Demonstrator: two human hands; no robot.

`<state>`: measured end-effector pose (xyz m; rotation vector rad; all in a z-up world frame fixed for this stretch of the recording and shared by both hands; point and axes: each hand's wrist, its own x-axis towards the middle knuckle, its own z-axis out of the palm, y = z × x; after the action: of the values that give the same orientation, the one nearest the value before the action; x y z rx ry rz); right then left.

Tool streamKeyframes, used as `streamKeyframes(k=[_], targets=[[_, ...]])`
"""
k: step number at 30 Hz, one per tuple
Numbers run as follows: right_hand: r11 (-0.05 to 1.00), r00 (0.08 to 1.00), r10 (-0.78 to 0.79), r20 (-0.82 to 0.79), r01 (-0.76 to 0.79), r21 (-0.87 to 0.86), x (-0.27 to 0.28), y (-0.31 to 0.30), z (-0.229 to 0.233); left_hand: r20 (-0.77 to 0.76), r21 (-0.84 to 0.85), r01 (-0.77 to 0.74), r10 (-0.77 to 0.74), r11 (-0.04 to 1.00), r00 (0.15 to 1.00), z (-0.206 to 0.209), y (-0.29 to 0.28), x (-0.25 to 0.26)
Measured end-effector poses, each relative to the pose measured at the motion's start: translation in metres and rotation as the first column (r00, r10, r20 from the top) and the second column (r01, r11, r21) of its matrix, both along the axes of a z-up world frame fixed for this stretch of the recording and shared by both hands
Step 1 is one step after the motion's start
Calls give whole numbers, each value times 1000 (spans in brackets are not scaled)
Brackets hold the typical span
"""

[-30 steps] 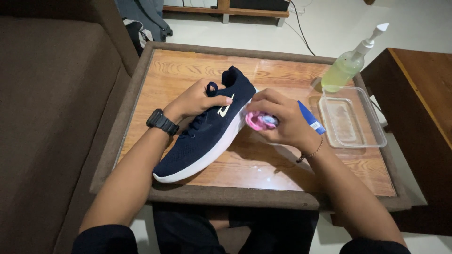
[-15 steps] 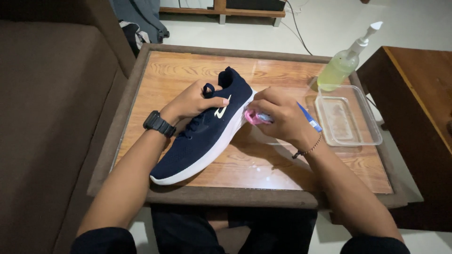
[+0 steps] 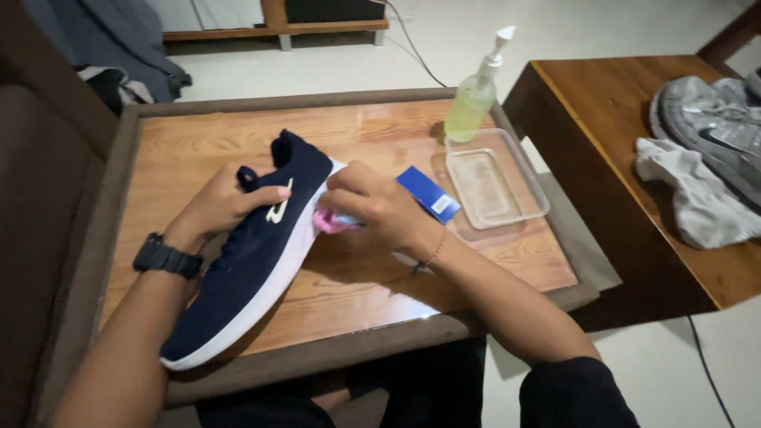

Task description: Cleaning a blue sneaker using a brush, cleaning solution, and a cloth on a wooden table.

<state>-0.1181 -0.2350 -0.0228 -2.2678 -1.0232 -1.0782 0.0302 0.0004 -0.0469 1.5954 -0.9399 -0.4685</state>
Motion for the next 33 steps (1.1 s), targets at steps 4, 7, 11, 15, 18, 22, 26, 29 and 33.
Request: streamKeyframes(k=[4, 7, 11, 15, 18, 22, 26, 29, 33], targets=[[998, 998, 55, -15, -55, -40, -20, 26, 5, 24, 29, -9, 8, 1000, 1000, -18, 6, 11], [981, 978, 185, -97, -179, 70, -19, 31, -3, -14, 0, -9, 9, 1000, 1000, -26, 12, 17], [999, 995, 31, -90, -32, -13, 5, -7, -5, -24, 28, -33, 34, 999, 999, -28, 15, 20], [936, 875, -336, -349, 353, -17, 1, -43, 29, -20, 62, -49, 50, 997, 999, -19, 5, 12], [829, 764, -524, -376, 558, -20, 16, -79, 16, -32, 91, -54, 57, 994, 998, -14, 6, 9], [735, 634, -610, -476, 677, -39, 25, -90, -2, -28, 90, -59, 62, 994, 998, -13, 6, 10], [648, 523, -725, -448, 739, -185, 31, -98, -8, -33, 85, -49, 52, 995, 998, -10, 3, 8], [643, 477, -731, -488, 721, -258, 29, -101, -4, -39, 83, -37, 41, 996, 998, -9, 3, 10], [686, 559, -688, -463, 709, -163, 17, -90, 24, -42, 88, -36, 40, 995, 998, -12, 4, 11]])
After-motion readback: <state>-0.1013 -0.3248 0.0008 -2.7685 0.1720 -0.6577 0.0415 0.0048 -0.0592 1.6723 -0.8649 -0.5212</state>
